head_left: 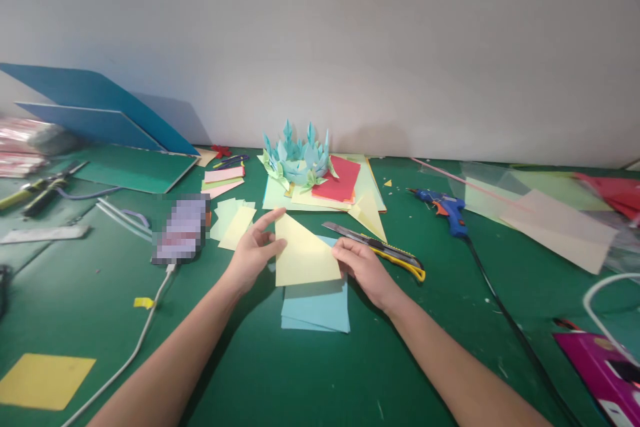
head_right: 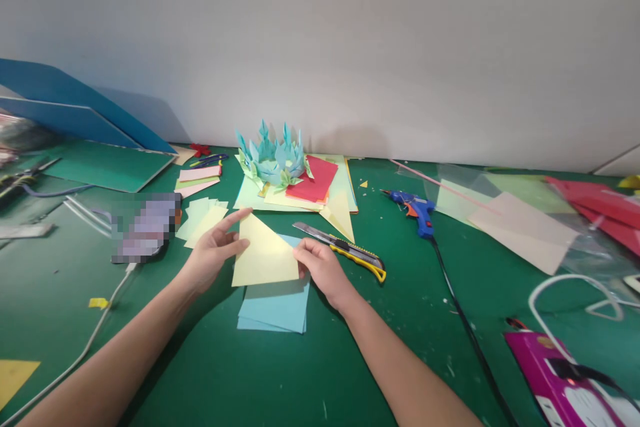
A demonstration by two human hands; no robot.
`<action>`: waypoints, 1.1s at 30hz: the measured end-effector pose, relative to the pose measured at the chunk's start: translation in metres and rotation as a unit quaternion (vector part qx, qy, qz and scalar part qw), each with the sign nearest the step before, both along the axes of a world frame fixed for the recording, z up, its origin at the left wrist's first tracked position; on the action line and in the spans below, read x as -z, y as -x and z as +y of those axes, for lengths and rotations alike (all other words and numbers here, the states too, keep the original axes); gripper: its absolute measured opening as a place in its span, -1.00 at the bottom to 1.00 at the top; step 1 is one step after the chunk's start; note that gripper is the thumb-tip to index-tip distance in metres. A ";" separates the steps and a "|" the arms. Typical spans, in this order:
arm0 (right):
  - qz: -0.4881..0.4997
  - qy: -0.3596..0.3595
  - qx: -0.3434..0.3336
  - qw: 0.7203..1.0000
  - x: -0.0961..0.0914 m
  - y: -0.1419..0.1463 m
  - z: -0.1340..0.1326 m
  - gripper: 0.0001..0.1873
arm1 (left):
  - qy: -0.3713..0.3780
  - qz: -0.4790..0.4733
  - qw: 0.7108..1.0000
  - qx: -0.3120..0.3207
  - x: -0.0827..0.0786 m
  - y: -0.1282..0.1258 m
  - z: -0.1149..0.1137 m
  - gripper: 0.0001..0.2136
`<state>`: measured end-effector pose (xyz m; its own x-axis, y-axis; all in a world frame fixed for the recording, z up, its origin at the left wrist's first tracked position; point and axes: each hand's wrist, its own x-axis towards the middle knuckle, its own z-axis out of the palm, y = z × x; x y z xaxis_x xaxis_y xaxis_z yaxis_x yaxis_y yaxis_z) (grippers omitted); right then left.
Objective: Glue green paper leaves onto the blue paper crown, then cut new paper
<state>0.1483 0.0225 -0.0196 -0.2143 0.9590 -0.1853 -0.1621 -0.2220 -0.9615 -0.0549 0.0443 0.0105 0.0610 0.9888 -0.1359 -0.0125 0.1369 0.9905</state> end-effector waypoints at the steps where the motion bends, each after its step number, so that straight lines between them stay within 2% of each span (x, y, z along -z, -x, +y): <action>1: 0.007 0.003 0.004 1.000 0.000 -0.001 0.001 -0.63 | -0.001 -0.013 1.000 -0.019 0.000 0.000 0.000 -0.38; 4: 0.032 0.005 0.003 0.999 0.002 -0.001 0.003 -0.56 | 0.001 -0.072 0.996 -0.055 0.000 -0.001 0.000 -0.34; 9: 0.037 -0.055 -0.042 0.997 0.001 0.004 0.000 -0.48 | -0.013 -0.139 0.990 -0.030 0.006 -0.015 -0.008 -0.30; 12: 0.036 -0.094 -0.059 0.993 0.002 0.006 -0.005 -0.40 | -0.037 -0.132 0.990 -0.027 0.010 -0.028 -0.016 -0.31; 14: 0.007 -0.100 -0.036 0.994 0.005 0.007 -0.008 -0.40 | -0.041 -0.112 0.993 -0.009 0.012 -0.034 -0.020 -0.32; 17: -0.046 -0.117 0.051 0.991 0.010 0.008 -0.009 -0.46 | -0.026 -0.092 0.995 0.034 0.014 -0.037 -0.023 -0.34; 21: -0.112 -0.183 0.119 0.969 0.012 0.008 -0.009 -0.58 | -0.041 -0.055 0.997 0.042 0.014 -0.031 -0.020 -0.52; 24: -0.192 -0.286 0.128 0.930 0.009 0.004 -0.009 -0.81 | -0.074 0.005 0.997 0.027 0.011 -0.026 -0.017 -0.70; 27: -0.273 -0.427 0.083 0.858 0.004 -0.001 -0.011 -0.91 | -0.055 0.004 0.997 0.045 0.010 -0.024 -0.015 -0.72; 30: -0.355 -0.515 0.049 0.779 0.002 -0.003 -0.013 -0.88 | 0.021 -0.058 0.995 0.075 0.010 -0.024 -0.016 -0.63; 33: -0.394 -0.548 0.009 0.738 0.003 -0.004 -0.013 -0.77 | 0.083 -0.056 0.992 0.082 0.011 -0.024 -0.016 -0.59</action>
